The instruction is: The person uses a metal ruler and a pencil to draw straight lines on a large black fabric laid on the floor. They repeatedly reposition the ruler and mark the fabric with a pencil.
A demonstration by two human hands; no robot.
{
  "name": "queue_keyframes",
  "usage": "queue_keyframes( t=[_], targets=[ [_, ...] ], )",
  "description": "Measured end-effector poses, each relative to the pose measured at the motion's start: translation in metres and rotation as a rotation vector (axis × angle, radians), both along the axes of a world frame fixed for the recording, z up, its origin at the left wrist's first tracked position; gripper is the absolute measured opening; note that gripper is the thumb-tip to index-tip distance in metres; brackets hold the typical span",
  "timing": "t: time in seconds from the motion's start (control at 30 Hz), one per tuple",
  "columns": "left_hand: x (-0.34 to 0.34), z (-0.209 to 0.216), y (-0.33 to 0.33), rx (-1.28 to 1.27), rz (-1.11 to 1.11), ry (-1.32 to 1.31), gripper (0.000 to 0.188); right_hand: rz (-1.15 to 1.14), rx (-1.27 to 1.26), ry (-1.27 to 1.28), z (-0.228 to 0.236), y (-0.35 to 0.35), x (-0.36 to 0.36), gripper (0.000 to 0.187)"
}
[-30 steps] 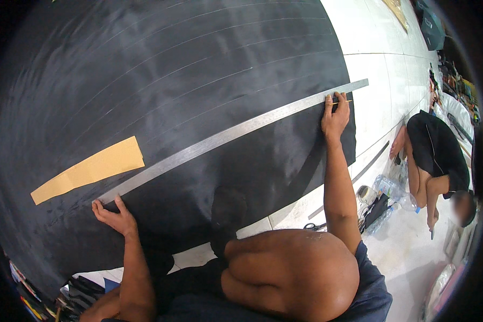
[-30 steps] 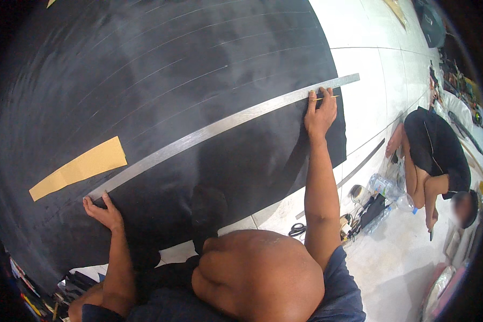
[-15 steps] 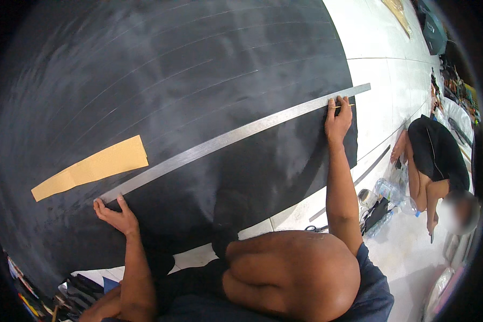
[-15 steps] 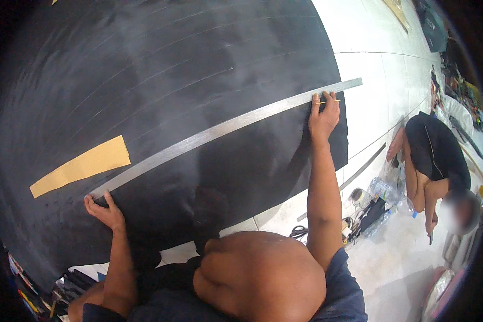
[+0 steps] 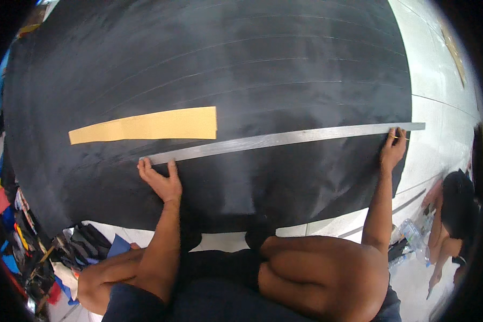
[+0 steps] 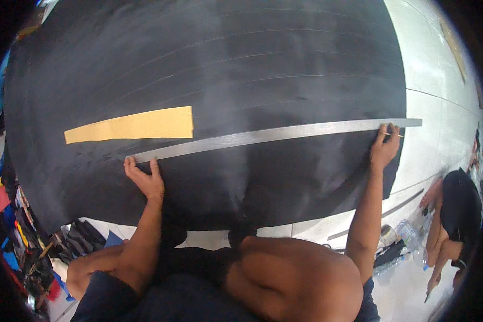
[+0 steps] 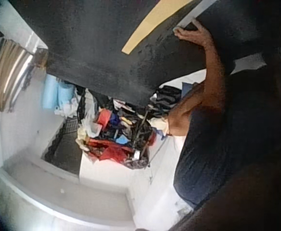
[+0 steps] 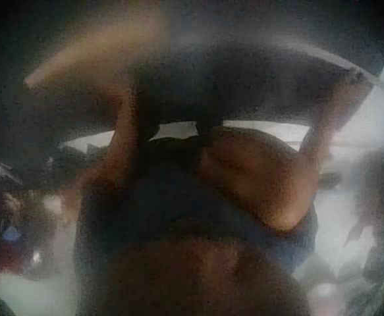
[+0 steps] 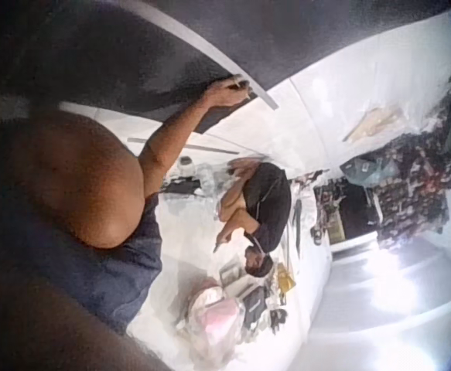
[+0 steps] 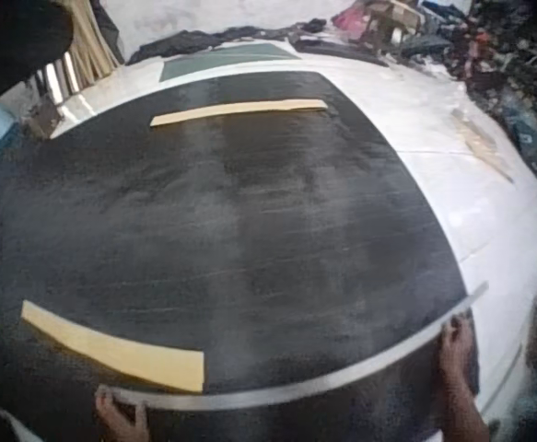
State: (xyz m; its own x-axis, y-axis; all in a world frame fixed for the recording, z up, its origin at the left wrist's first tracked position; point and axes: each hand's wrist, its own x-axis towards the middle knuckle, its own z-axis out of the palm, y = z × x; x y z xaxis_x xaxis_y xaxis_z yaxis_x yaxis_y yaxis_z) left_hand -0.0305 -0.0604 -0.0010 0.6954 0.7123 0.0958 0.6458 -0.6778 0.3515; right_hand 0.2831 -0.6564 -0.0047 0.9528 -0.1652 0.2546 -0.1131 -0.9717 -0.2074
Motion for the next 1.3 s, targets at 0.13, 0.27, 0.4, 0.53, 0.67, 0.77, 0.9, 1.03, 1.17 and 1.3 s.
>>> queue_keyframes(
  t=[0.13,0.27,0.4,0.53,0.67,0.77,0.9,1.03,1.17,1.3],
  targets=[
    [0.004,0.001,-0.004,-0.012,0.022,0.007,0.078,-0.009,0.041,0.003,0.002,-0.003,0.001,0.053],
    [0.003,0.001,-0.004,-0.035,0.029,-0.011,0.08,0.007,0.015,-0.009,0.0,-0.005,0.003,0.052],
    [0.006,-0.002,-0.007,-0.02,0.008,0.013,0.079,0.007,-0.008,-0.018,0.0,-0.01,0.0,0.05],
    [-0.011,-0.015,0.009,0.087,-0.083,0.014,0.074,0.018,0.003,0.017,0.004,-0.004,0.001,0.046],
    [-0.008,-0.006,0.011,0.091,-0.087,0.022,0.069,0.025,-0.066,0.0,0.003,0.009,-0.001,0.045],
    [-0.004,-0.009,0.012,0.055,-0.069,0.036,0.068,0.021,-0.12,-0.01,0.01,0.007,-0.001,0.045],
    [0.005,0.0,0.009,0.023,-0.016,-0.036,0.065,0.017,-0.125,-0.006,0.013,0.007,0.001,0.045],
    [0.056,0.049,-0.051,-0.061,-0.233,-0.108,0.063,0.02,-0.107,-0.052,0.01,0.01,0.0,0.042],
    [0.129,0.086,-0.152,-0.46,-0.787,0.104,0.066,-0.009,-0.103,-0.058,0.012,0.015,-0.001,0.04],
    [0.167,0.085,-0.229,-0.477,-1.156,0.184,0.077,-0.011,-0.092,-0.082,0.007,0.009,-0.002,0.04]
  ],
)
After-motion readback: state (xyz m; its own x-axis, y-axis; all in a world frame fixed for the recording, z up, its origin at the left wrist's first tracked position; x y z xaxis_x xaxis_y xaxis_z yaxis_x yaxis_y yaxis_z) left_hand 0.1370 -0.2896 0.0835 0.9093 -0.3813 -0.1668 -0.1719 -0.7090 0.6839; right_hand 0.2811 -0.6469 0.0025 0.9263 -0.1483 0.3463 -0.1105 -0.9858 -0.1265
